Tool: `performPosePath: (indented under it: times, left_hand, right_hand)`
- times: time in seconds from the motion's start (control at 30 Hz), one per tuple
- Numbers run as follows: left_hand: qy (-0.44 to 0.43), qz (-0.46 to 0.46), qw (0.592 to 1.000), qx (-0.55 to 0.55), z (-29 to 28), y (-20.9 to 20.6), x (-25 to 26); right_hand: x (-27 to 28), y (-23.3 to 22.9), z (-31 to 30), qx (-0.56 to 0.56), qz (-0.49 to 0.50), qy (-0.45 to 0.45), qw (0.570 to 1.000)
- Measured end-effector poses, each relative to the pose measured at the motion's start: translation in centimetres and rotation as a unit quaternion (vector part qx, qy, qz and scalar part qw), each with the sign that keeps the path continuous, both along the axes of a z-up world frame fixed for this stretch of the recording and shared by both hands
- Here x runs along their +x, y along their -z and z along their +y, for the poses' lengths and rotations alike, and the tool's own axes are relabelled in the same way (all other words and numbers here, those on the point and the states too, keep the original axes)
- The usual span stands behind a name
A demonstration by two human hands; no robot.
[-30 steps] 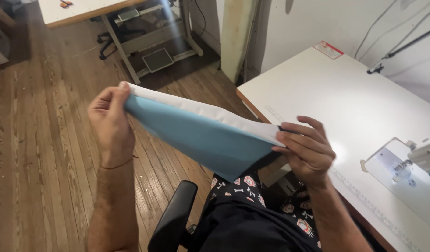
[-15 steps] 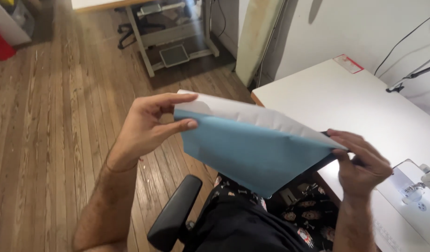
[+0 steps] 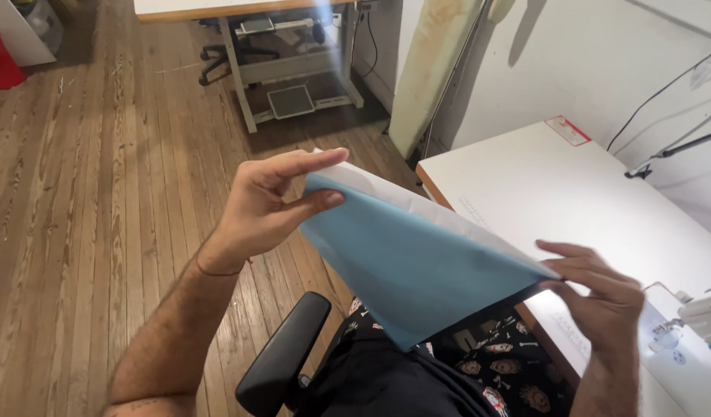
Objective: Aligning, trimming, and inspecting leather pieces at a sewing station.
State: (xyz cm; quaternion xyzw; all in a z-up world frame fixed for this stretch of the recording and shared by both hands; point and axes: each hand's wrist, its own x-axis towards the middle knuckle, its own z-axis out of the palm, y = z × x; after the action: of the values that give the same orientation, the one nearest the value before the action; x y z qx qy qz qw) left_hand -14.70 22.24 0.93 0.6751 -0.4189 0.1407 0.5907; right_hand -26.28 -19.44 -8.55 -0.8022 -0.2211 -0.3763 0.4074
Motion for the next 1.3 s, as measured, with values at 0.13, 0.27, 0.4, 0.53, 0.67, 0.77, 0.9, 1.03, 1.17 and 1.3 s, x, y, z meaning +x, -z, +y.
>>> performPosePath:
  times: [0.13,0.27,0.4,0.53,0.67,0.77,0.9,1.03,1.17,1.3]
  left_hand:
    - [0.056,0.056,0.996,-0.032,-1.0,-0.6,0.5]
    - [0.115,0.115,0.985,-0.051,-2.1,-0.9,0.3]
    - [0.113,0.075,0.991,-0.02,-3.1,-1.8,-0.4]
    - [0.126,-0.009,0.992,0.004,-3.7,-3.5,-1.0]
    - [0.103,-0.08,0.989,0.073,-4.2,-4.7,-1.6]
    - [0.141,-0.136,0.979,0.058,-4.4,-5.2,-2.0]
    - [0.054,-0.205,0.957,0.198,-4.0,-5.4,-1.6]
    - [0.026,-0.291,0.92,0.261,-4.2,-5.7,-0.7]
    - [0.02,-0.314,0.915,0.252,-4.2,-6.0,0.2]
    - [0.029,-0.273,0.933,0.231,-4.1,-6.4,1.2]
  right_hand:
    - [0.3,0.2,-0.6,-0.026,0.193,0.01,0.981]
    - [-0.4,-4.1,6.1,-0.039,0.227,0.111,0.967]
    - [0.5,-6.2,10.6,-0.152,-0.004,0.153,0.976]
    - [1.3,-8.7,13.7,-0.195,-0.118,0.127,0.965]
    - [1.1,-10.2,15.3,-0.156,-0.093,0.12,0.976]
    - [1.6,-9.2,15.6,-0.158,-0.124,0.108,0.974]
    - [2.0,-8.9,16.1,-0.123,-0.113,0.102,0.981]
    - [2.3,-9.1,16.1,-0.134,-0.084,0.099,0.982]
    - [2.1,-8.8,14.4,-0.109,-0.044,0.093,0.989]
    - [1.1,-6.6,11.1,-0.074,0.097,0.147,0.982]
